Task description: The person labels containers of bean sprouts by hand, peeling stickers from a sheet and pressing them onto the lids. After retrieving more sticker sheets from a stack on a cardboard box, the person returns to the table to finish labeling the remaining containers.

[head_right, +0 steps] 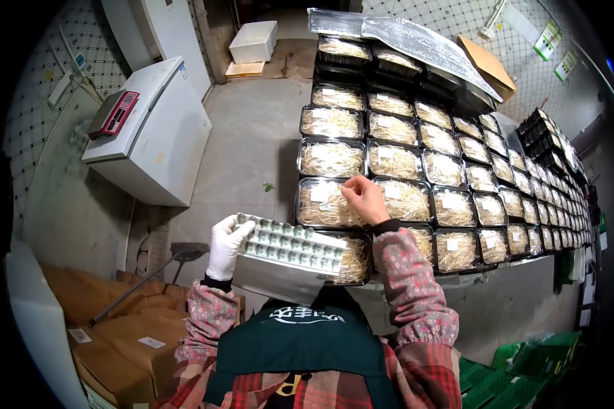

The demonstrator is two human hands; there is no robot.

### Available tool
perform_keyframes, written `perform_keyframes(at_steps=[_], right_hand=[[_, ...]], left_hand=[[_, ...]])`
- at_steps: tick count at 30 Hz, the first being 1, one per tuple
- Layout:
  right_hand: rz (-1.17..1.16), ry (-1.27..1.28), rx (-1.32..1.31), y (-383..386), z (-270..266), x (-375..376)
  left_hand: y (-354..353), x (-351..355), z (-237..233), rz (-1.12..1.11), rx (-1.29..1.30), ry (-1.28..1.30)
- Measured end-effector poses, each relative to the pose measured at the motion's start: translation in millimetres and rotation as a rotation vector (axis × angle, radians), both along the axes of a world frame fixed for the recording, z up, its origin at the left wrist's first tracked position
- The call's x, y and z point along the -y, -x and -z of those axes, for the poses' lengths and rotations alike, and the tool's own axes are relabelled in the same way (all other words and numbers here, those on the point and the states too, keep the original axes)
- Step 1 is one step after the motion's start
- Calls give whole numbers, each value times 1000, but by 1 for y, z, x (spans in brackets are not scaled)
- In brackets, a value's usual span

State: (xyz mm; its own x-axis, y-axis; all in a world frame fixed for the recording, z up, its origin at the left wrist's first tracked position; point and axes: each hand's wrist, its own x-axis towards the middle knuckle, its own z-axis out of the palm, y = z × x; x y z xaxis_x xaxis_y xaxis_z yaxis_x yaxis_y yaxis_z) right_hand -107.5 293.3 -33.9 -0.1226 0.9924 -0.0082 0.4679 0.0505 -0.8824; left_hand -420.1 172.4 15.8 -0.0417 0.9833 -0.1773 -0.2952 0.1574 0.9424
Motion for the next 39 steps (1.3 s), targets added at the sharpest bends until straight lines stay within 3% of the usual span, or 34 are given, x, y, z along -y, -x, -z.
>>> perform_keyframes(at_steps=[2,3,4,7,12,14,16,18,19,20,22,24,27,30,32,34,39], right_hand=[[-170,151,-125,22,-71,30],[-339,85,-55,27,-84,38],[-464,6,-113,33,-84,43],[-659,-195,154,42,-99,49],[-739,-87,100,48,-88,41],[-286,100,-304,43,-75,10],[6,106,-360,35,-43,-42],[20,18,-391,40,-15,-72],[32,-62,-271,48,-5,-83],[52,-320,152,45,7,-82],[51,-392,385,53,-3,-71],[27,-402,442,45,4,-72],[14,-164,261,18,-15,-89],[144,-321,191,20,-11,-138],[260,-264,185,41,-6,-173],[322,-104,353,58,-7,-193],[189,-188,814,50,-27,-204]], left_hand=[[-5,-2,-4,7,-1,-1],[-6,-4,-3,27,-3,3],[-7,-6,-3,50,-9,7],[-13,-12,-4,72,-31,1],[-3,-24,20,76,-117,23],[5,-26,24,-1,-64,76],[10,-23,24,-30,-46,78],[7,-22,19,-43,-8,64],[4,-23,10,-53,4,77],[4,-24,7,-57,5,73],[5,-26,4,-73,13,81],[5,-28,-1,-84,-34,83],[4,-33,0,-123,46,44],[-1,-44,3,-129,104,27],[-7,-53,2,-109,64,29],[-13,-64,0,-111,76,24],[-21,-84,-2,-115,85,7]])
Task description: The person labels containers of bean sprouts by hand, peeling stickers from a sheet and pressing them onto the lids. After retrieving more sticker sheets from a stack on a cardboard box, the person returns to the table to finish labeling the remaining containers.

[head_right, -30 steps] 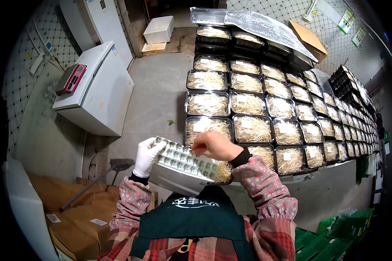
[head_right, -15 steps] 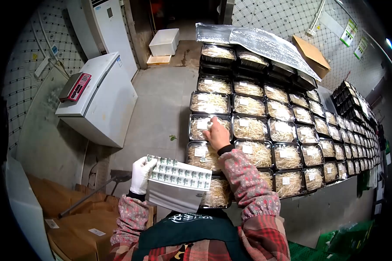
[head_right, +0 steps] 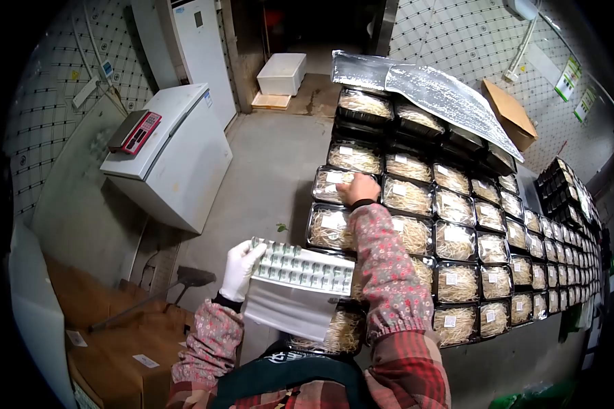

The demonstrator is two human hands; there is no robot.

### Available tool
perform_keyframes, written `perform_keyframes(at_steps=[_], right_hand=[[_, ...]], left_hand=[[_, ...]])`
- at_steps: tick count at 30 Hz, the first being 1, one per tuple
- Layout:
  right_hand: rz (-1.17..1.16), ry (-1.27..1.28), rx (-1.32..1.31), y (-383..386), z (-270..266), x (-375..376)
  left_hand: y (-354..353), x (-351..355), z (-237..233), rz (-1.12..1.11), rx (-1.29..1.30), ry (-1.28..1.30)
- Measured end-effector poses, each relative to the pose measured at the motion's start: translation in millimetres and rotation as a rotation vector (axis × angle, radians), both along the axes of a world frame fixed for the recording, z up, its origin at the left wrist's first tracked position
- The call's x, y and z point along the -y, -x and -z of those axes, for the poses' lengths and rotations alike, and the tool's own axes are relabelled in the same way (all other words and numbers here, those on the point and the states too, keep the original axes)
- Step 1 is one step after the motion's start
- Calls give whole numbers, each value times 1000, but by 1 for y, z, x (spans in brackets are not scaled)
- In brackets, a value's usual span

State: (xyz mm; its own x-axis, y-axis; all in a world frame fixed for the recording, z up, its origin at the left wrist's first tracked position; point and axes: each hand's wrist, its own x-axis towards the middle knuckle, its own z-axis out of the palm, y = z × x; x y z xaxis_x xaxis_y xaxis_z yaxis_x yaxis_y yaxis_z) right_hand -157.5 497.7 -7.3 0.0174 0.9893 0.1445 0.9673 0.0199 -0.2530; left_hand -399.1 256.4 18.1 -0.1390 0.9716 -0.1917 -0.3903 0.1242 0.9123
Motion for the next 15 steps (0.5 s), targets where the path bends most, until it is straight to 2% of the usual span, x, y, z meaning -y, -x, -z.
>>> perform_keyframes(at_steps=[3,4,5,7,9,11,12,15], right_hand=[[-98,-159,25,-24,5,0],[-178,-168,-63,-25,-1,8],[-218,-51,-290,-18,-30,31],[-544,260,-757,-16,-39,53],[-937,264,-755,-8,-64,91],[-955,408,-655,-8,-80,108],[-977,477,-686,-7,-83,110],[-1061,377,-601,-8,-67,108]], left_hand=[[-3,-9,-1,4,-1,0],[-4,-12,0,18,-2,-3],[-7,-17,1,33,-4,-8],[-13,-23,1,69,-15,-11],[-20,-32,2,110,-28,-25],[-32,-40,3,101,-62,-5],[-35,-45,9,98,-112,-9],[-40,-53,19,75,-191,-1]])
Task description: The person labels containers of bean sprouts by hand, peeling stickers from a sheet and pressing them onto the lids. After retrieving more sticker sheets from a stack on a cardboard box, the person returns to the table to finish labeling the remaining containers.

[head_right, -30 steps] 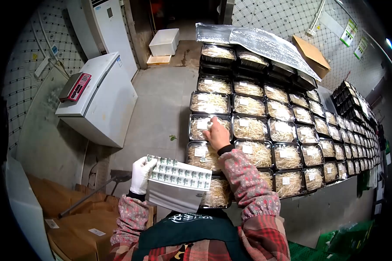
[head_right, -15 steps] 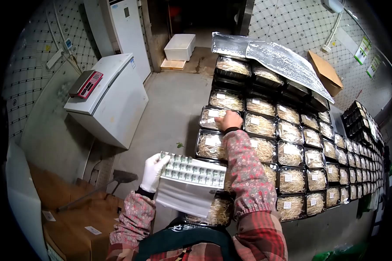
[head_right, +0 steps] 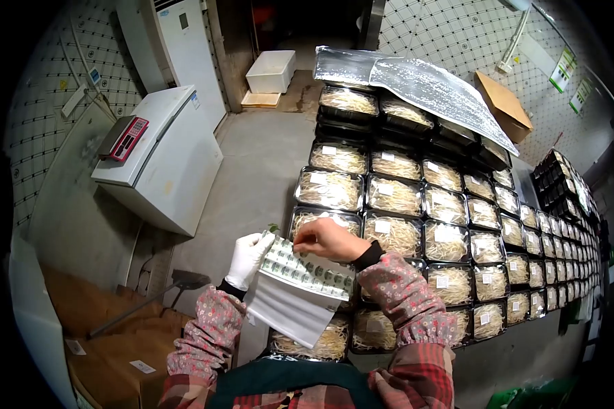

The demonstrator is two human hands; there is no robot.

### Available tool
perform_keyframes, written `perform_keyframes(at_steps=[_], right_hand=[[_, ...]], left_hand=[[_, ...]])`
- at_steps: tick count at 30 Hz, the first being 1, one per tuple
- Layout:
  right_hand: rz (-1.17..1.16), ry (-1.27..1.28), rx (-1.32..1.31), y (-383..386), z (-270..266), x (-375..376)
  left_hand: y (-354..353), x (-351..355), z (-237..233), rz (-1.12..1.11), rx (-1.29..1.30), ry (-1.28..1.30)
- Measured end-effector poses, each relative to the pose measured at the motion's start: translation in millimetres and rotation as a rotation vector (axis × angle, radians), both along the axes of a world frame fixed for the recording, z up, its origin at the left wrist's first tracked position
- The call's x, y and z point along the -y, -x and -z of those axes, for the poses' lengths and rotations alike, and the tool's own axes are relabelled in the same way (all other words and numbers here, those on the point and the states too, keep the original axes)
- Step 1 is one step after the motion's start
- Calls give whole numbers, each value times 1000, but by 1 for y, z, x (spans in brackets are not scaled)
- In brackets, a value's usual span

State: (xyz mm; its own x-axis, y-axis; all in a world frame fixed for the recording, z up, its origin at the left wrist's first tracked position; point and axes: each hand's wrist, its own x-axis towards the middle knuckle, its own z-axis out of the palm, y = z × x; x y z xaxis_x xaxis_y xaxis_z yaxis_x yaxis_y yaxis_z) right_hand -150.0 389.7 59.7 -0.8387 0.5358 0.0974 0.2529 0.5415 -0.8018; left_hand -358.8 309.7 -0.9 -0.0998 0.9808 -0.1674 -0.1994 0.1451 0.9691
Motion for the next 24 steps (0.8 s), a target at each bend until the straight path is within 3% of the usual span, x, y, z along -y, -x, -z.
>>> perform_keyframes(at_steps=[2,5,9,11,13,14,16,18,20,21,24], right_hand=[[115,132,24,3,0,-7],[3,100,136,9,7,-18],[-55,-103,25,14,20,-29],[-43,196,-67,13,14,-39],[234,358,-297,5,35,-88],[510,373,-346,-2,24,-113],[774,253,-498,-11,53,-178],[935,208,-363,-14,80,-221],[1005,-57,-124,-12,122,-253],[1042,-276,30,-9,117,-245],[1058,-409,247,-2,91,-224]], left_hand=[[-1,-1,1,-39,-25,13],[-1,-1,2,-56,-16,40],[5,-6,8,-80,-67,45],[14,-8,22,-118,-5,91],[19,-3,26,-157,26,80],[19,-1,26,-192,56,75],[18,8,19,-219,88,125],[19,16,14,-218,50,130],[16,22,-5,-234,38,128],[17,24,-2,-235,9,108],[18,30,-11,-231,-8,73]])
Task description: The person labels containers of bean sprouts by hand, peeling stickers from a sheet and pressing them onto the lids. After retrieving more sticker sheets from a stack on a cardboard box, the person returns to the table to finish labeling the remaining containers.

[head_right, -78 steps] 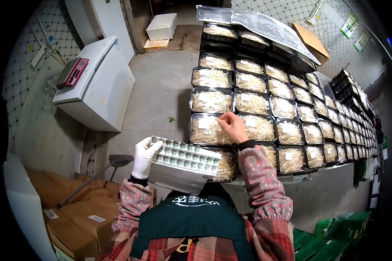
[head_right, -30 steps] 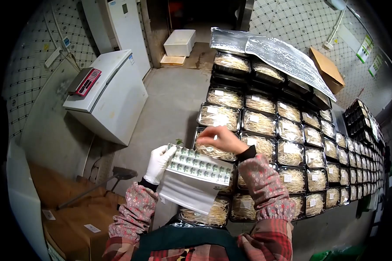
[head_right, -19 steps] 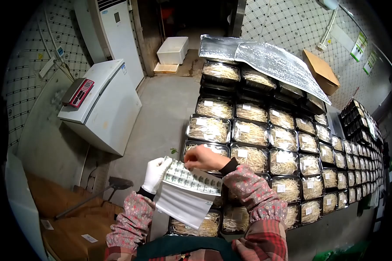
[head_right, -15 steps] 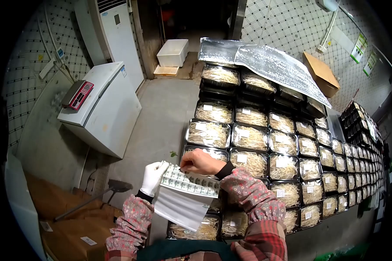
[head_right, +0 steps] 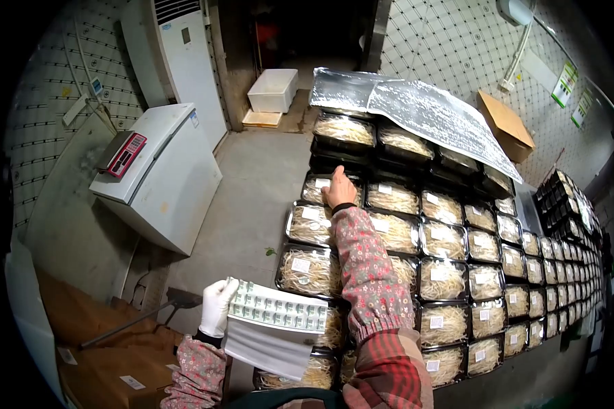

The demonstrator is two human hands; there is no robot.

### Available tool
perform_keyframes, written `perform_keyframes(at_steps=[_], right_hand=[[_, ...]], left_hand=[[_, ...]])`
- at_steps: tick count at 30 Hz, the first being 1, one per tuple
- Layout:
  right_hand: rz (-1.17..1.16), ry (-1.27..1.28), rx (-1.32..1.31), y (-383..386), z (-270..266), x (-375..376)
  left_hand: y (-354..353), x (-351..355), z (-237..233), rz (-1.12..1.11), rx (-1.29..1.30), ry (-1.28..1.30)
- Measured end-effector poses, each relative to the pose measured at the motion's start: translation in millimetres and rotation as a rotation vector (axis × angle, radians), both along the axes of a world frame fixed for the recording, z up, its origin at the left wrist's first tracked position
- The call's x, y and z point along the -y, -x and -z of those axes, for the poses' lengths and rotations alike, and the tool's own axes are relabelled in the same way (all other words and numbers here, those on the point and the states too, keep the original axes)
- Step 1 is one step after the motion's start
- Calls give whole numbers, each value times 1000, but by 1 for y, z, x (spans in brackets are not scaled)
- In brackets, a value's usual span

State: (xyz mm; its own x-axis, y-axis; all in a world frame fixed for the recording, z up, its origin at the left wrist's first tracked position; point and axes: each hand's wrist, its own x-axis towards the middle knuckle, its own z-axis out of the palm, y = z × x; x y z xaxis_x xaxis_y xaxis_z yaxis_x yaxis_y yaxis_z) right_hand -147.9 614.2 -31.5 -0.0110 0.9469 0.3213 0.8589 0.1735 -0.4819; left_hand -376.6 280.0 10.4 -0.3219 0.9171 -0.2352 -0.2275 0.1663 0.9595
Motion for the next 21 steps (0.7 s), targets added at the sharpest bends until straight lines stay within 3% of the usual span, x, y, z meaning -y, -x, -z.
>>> perform_keyframes(at_steps=[4,6,7,8,10,12,14,16,17,20,21], right_hand=[[-17,-110,-121,-42,3,4],[66,-172,-460,-80,9,1],[174,-314,-504,-99,10,1],[183,-260,-575,-128,20,-10],[385,-95,-388,-150,7,6],[441,-60,-134,-154,14,6],[440,52,-56,-157,20,2],[411,65,171,-156,5,11],[523,96,345,-152,-12,18],[476,24,307,-180,-7,14],[373,5,125,-181,-8,16]], left_hand=[[-2,0,-11,7,38,-52],[-8,0,-20,12,63,-52],[-11,-1,-23,46,64,-61],[-14,-2,-25,79,64,-69],[-26,-6,-30,178,49,-63],[-40,-11,-29,249,51,-58],[-55,-16,-31,303,-1,-53],[-59,-16,-34,382,-59,-37],[-62,-16,-33,388,-16,-24],[-67,-17,-29,383,-51,-51],[-71,-18,-29,369,-50,-42]])
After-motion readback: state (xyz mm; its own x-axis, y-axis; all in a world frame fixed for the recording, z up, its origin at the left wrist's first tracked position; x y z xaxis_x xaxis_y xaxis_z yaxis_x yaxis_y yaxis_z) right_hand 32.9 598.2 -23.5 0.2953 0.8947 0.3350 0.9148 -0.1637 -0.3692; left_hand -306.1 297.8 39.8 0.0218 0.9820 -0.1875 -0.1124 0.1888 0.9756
